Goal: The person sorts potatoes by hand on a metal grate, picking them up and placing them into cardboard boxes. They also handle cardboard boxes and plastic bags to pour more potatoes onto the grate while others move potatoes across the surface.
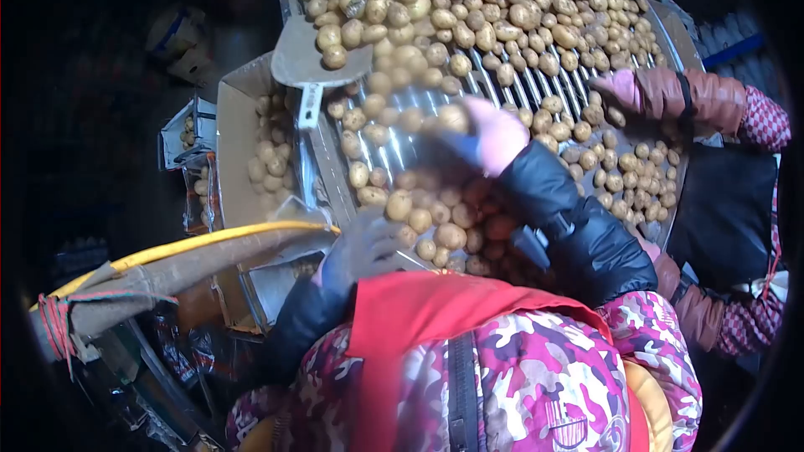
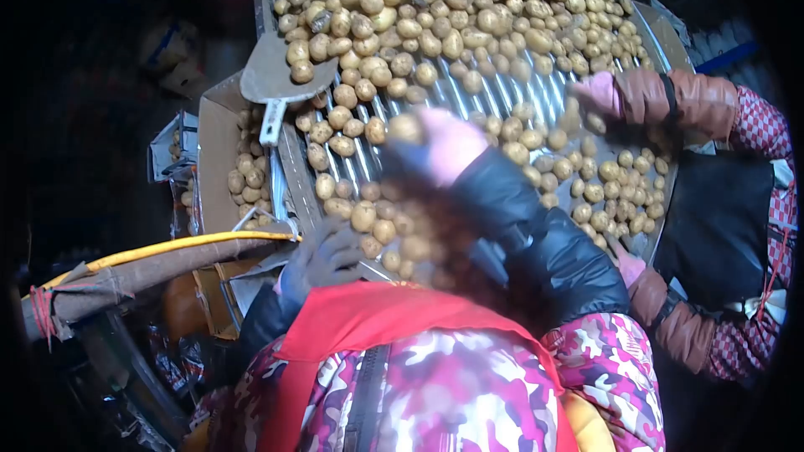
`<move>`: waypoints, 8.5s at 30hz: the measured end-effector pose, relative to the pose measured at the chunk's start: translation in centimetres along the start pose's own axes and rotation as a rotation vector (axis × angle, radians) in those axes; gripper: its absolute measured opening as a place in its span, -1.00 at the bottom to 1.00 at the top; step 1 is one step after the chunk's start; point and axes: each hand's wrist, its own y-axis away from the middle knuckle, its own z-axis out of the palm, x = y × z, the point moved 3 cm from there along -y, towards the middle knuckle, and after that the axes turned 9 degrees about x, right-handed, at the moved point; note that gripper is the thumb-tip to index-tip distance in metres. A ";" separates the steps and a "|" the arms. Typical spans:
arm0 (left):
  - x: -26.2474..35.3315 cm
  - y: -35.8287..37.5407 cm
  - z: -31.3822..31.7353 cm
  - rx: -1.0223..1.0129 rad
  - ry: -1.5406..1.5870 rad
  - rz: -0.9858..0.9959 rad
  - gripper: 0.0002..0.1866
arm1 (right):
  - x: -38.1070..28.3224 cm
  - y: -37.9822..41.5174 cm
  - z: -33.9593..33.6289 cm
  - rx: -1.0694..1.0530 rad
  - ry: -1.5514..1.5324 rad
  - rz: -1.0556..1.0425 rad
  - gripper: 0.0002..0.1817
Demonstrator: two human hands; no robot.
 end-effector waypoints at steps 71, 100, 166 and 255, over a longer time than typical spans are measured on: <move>-0.5 3.2 -0.5 0.006 0.085 -0.025 -0.27 | 6.6 8.8 4.4 -0.018 0.480 0.133 -0.33; -4.8 -3.1 -1.0 -0.176 -0.764 0.405 -0.49 | 13.1 9.7 -1.1 0.403 0.278 0.093 -0.43; 9.1 8.7 -15.2 0.459 -0.111 0.372 -0.42 | 12.4 21.7 7.4 0.355 -1.261 0.652 -0.54; -7.6 -14.8 9.3 0.144 -2.247 0.611 0.11 | 18.4 42.3 9.2 0.752 0.517 0.408 -0.36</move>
